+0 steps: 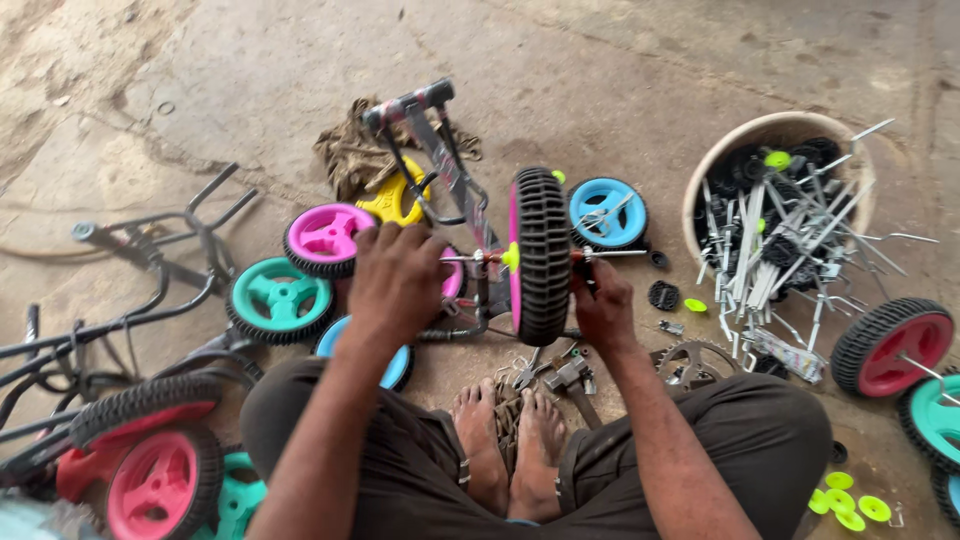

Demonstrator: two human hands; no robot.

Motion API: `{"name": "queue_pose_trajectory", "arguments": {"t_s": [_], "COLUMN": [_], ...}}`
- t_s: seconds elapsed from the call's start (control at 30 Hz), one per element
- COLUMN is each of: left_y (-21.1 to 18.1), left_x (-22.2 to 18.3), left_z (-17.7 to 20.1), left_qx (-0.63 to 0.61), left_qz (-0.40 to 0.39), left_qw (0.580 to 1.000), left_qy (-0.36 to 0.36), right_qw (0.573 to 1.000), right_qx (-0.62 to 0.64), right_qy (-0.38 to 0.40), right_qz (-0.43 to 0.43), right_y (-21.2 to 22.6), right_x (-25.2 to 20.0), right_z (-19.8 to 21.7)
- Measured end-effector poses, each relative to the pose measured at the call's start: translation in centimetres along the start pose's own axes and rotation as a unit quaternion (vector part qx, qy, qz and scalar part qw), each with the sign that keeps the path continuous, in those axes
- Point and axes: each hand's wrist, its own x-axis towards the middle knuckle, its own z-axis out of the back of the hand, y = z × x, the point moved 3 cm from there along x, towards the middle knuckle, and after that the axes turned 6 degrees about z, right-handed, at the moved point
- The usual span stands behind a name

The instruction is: The person assembles a tricycle wheel by inserting an axle, adding washers and nuts, and tightening them with a wrench. They then attach the completed wheel to the tricycle frame and secure it.

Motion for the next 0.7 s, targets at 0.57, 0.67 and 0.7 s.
{"name": "queue_pose_trajectory", "arguments": {"t_s": [0.57, 0.67, 0.7], "left_y": [3.8, 4.1, 4.1], "left_x": [0.0, -0.2, -0.3], "left_z": [-1.5, -2.6, -3.1], "left_qx": [-0.076, -0.124, -0.147], "left_qz": [0.006, 0.037, 0.053], "left_qw": [0.996, 0.990, 0.986], "left_qy": [0.046, 0.055, 0.061], "right_qw": [0.999, 1.000, 1.000], "right_qx": [0.005, 0.006, 0.007], "right_qy": [0.032, 0.025, 0.020], "right_qz": [-0.009, -0.001, 0.000], "right_y": [0.5, 0.2, 0.1], "right_x": [0.3, 0.3, 0.2], "right_z": [-0.3, -0.2, -0.1]}}
